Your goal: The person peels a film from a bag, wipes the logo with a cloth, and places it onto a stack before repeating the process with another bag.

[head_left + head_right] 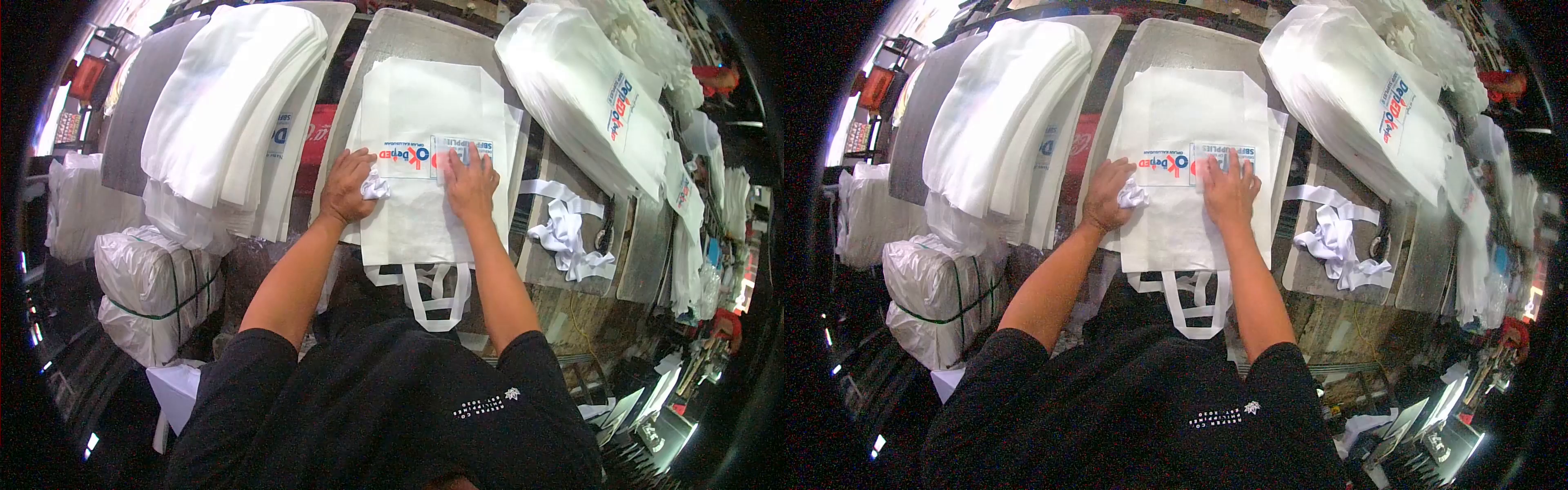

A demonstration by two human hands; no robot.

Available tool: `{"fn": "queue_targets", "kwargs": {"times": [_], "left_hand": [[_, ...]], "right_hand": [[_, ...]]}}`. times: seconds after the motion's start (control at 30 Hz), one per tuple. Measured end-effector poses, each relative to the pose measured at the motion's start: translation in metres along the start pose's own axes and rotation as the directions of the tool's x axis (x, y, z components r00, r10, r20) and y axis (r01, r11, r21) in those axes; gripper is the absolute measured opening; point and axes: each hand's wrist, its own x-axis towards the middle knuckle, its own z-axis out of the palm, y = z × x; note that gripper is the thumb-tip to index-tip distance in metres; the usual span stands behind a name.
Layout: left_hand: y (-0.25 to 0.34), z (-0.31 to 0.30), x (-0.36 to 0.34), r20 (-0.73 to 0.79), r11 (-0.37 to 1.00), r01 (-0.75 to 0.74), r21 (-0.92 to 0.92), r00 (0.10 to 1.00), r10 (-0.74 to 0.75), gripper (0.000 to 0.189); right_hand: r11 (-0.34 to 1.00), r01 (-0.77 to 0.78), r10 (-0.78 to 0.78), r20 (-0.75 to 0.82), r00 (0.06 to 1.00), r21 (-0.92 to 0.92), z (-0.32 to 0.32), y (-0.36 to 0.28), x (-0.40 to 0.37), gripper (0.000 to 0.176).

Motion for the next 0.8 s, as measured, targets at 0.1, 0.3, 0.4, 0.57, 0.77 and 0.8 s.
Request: {"fn": "queue_targets", "kwargs": {"times": [0.1,0.3,0.4,0.57,0.77,0.8], "left_hand": [[-0.001,0.0,0.0,-0.004,1.0,-0.013,-0.003,1.0,0.013,0.041],[-0.001,0.002,0.0,-0.011,1.0,0.008,-0.015,1.0,-0.008,0.043],[-0.001,0.003,-0.001,-0.016,1.0,0.007,-0.006,1.0,-0.007,0.043],[-0.001,0.003,0.0,-0.022,1.0,-0.005,0.0,1.0,0.005,0.043],[-0.001,0.003,0.0,-0.013,1.0,0.008,-0.001,1.0,-0.008,0.041],[-0.001,0.003,0.0,-0.017,1.0,-0.001,-0.002,1.0,0.001,0.04]], "right_hand": [[1.0,-0.021,0.021,-0.014,1.0,-0.004,0.002,0.002,-0.005,0.041],[1.0,-0.013,0.015,-0.131,0.991,0.014,0.008,0.005,-0.013,0.042],[0.999,-0.035,0.038,-0.144,0.989,0.025,0.007,0.004,-0.017,0.044],[0.998,-0.063,0.063,-0.165,0.984,0.009,0.011,0.006,-0.023,0.047],[0.994,0.004,0.019,-0.208,0.978,0.107,0.024,0.015,-0.023,0.046],[0.995,0.018,0.0,-0.188,0.982,0.095,0.022,0.013,-0.023,0.045]]}}
